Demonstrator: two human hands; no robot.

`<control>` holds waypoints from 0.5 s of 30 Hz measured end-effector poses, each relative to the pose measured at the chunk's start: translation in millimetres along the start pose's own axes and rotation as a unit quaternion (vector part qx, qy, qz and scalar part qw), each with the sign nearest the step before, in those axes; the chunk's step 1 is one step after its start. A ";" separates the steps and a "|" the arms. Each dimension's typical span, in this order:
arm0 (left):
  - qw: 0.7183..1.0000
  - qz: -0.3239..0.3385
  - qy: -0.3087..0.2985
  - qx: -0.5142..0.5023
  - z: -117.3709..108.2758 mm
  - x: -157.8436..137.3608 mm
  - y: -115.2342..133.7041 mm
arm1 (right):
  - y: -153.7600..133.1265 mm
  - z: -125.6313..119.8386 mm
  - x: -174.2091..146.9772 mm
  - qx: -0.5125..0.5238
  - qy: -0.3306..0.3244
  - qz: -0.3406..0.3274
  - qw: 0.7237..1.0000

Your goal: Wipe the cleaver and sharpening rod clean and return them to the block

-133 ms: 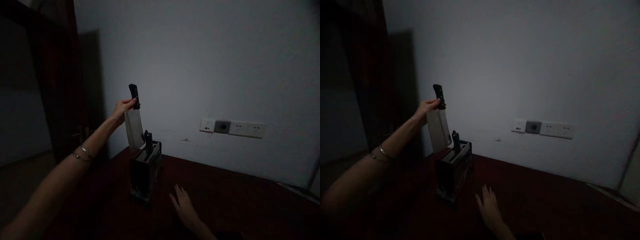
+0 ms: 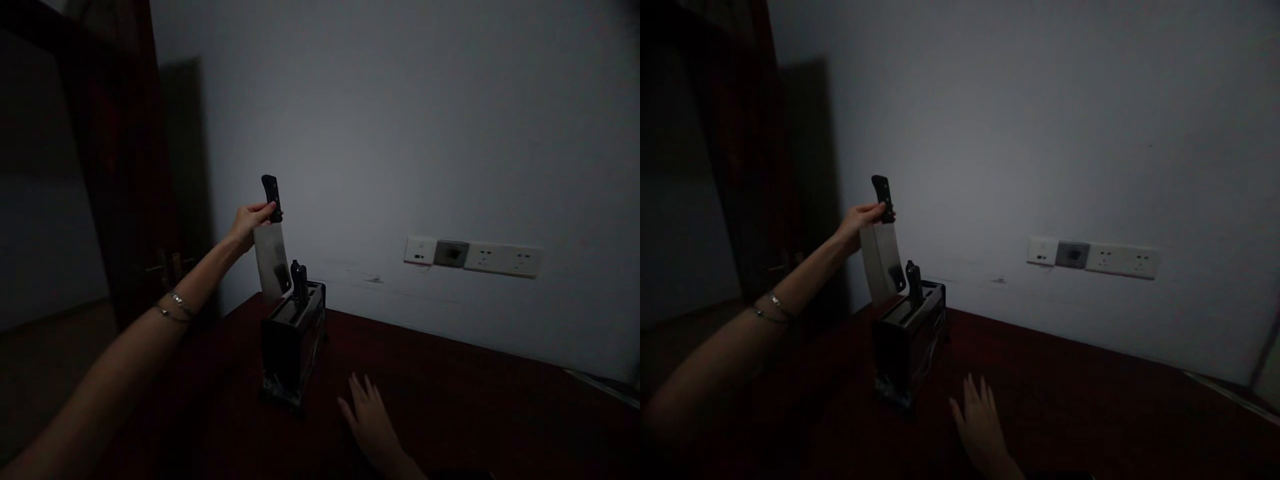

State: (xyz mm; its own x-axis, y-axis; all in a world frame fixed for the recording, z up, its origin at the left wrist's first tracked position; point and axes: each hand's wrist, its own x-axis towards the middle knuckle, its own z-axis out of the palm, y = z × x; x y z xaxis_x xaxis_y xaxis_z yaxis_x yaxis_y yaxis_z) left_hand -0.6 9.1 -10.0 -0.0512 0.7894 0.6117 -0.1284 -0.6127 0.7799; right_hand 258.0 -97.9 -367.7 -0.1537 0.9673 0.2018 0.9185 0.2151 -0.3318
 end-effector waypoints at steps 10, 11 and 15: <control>1.000 -0.020 0.004 -0.007 -6.8 3.5 -20.3 | 4.1 10.3 -2.9 -0.004 0.034 -0.028 0.999; 1.000 -0.023 0.004 -0.006 -6.6 2.7 -21.2 | 4.2 10.9 -2.9 -0.004 0.037 -0.029 0.999; 1.000 -0.028 0.008 -0.005 -5.9 -0.8 -24.5 | 3.5 10.7 -3.8 -0.006 0.042 -0.035 0.999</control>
State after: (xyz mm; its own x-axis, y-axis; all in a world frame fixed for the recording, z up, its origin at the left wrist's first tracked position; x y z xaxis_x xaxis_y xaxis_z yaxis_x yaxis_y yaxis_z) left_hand -3.2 23.8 -30.3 -0.0586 0.8230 0.5651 -0.1419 -0.5672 0.8113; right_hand 257.9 -99.4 -379.5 -0.1866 0.9354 0.3005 0.9108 0.2794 -0.3040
